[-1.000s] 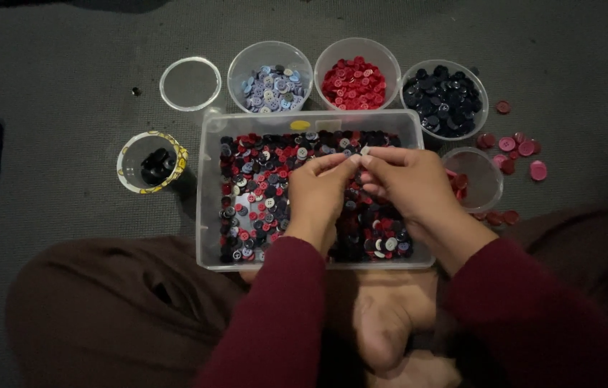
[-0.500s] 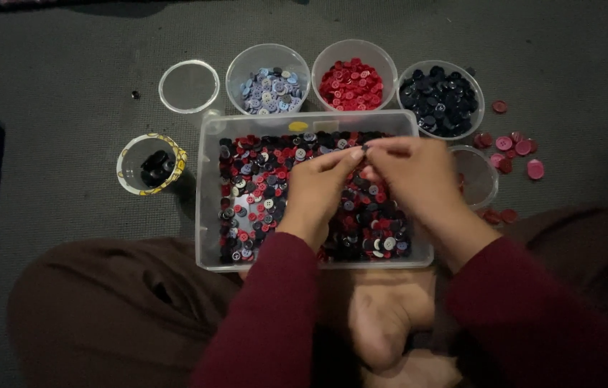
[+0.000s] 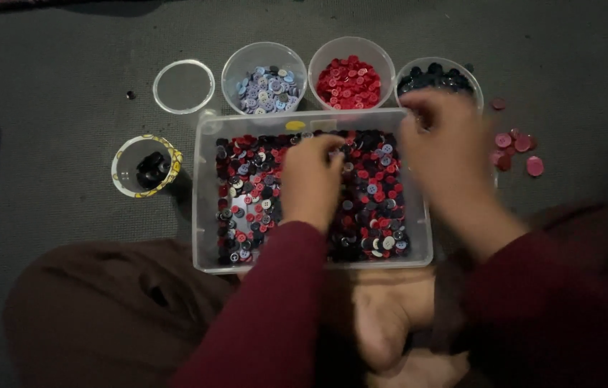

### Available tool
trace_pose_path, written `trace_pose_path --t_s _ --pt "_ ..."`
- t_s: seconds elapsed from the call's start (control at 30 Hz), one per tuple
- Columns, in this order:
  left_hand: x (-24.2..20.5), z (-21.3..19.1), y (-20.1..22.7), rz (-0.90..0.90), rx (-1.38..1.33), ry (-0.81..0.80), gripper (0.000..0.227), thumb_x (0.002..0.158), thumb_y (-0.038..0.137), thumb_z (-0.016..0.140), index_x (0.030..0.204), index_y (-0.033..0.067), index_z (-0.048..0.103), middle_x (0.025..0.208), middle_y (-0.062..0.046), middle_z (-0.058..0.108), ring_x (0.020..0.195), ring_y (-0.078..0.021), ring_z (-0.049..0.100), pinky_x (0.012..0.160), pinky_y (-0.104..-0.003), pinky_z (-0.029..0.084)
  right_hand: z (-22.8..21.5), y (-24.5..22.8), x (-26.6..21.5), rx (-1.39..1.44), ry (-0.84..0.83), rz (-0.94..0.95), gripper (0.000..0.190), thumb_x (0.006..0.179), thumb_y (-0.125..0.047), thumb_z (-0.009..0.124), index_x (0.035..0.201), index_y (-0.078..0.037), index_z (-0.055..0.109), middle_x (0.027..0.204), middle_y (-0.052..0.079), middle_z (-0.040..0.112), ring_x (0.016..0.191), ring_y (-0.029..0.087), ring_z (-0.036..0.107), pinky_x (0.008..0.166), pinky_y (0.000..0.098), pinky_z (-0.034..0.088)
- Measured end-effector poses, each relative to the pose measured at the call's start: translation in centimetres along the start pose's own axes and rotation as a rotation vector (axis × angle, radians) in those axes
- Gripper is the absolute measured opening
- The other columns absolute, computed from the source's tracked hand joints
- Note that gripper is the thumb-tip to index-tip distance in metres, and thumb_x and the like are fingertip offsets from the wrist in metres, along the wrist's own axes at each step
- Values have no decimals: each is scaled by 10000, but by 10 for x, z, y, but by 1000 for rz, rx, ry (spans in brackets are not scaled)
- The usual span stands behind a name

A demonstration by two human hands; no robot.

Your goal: Sorting various colored buttons from a large container into smaller separate containers by color.

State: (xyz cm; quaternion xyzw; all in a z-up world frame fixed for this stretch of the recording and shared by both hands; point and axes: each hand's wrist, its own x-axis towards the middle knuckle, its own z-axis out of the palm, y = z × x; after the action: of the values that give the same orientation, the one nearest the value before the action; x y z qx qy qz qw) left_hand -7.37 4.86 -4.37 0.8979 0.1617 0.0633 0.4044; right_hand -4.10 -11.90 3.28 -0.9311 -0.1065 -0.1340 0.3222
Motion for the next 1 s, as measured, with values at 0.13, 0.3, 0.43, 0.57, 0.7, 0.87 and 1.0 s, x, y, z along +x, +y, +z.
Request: trace_pose_path --t_s 0.13,0.3,0.43,0.57,0.7,0.87,1.0 --pt "3 38 -13 272 357 -60 338 942 235 653 1266 310 715 1172 0 680 1132 -325 599 995 -498 495 35 -15 -28 -5 -242 100 342 917 -45 568 1171 -133 780 1049 174 701 1034 418 667 871 505 545" --pt "-8 21 -21 179 576 15 239 916 221 622 1091 309 759 1195 59 661 1157 -282 524 896 -457 478 76 16 -32 179 -186 203 345 956 -80 521 1243 25 680 1070 237 605 1126 357 636 1014 417 461" --pt "-16 3 -18 37 486 95 164 844 264 658 993 246 725 1139 20 623 1143 -281 520 875 -444 475 105 41 -23 -172 -164 45 432 900 -78 703 1308 58 656 1203 212 623 1125 419 647 949 478 541" --pt "-10 3 -13 42 429 181 154 790 266 679 931 221 723 1026 -31 649 1040 -323 600 796 -482 518 112 42 -21 -129 -134 90 401 886 -189 828 1225 -8 716 1101 143 643 1044 361 686 859 417 576" --pt "-6 8 -10 22 403 137 189 810 285 676 991 239 704 1056 -22 645 1081 -317 588 869 -482 502 122 61 -7 -181 -193 117 342 861 -257 864 1124 -59 770 929 92 670 896 333 720 716 392 605" --pt "-6 0 -5 -81 293 0 208 868 266 648 1061 227 712 1123 -61 679 1132 -340 604 910 -477 497 120 57 1 -55 -281 260 207 891 -230 809 1076 -137 808 887 71 774 885 295 751 670 374 590" --pt "-2 -2 -4 -99 298 -44 202 898 304 649 1089 266 702 1109 -49 691 1145 -337 601 943 -484 492 106 35 -4 74 -325 369 193 880 -346 793 1044 -249 817 910 7 788 936 266 753 716 368 578"
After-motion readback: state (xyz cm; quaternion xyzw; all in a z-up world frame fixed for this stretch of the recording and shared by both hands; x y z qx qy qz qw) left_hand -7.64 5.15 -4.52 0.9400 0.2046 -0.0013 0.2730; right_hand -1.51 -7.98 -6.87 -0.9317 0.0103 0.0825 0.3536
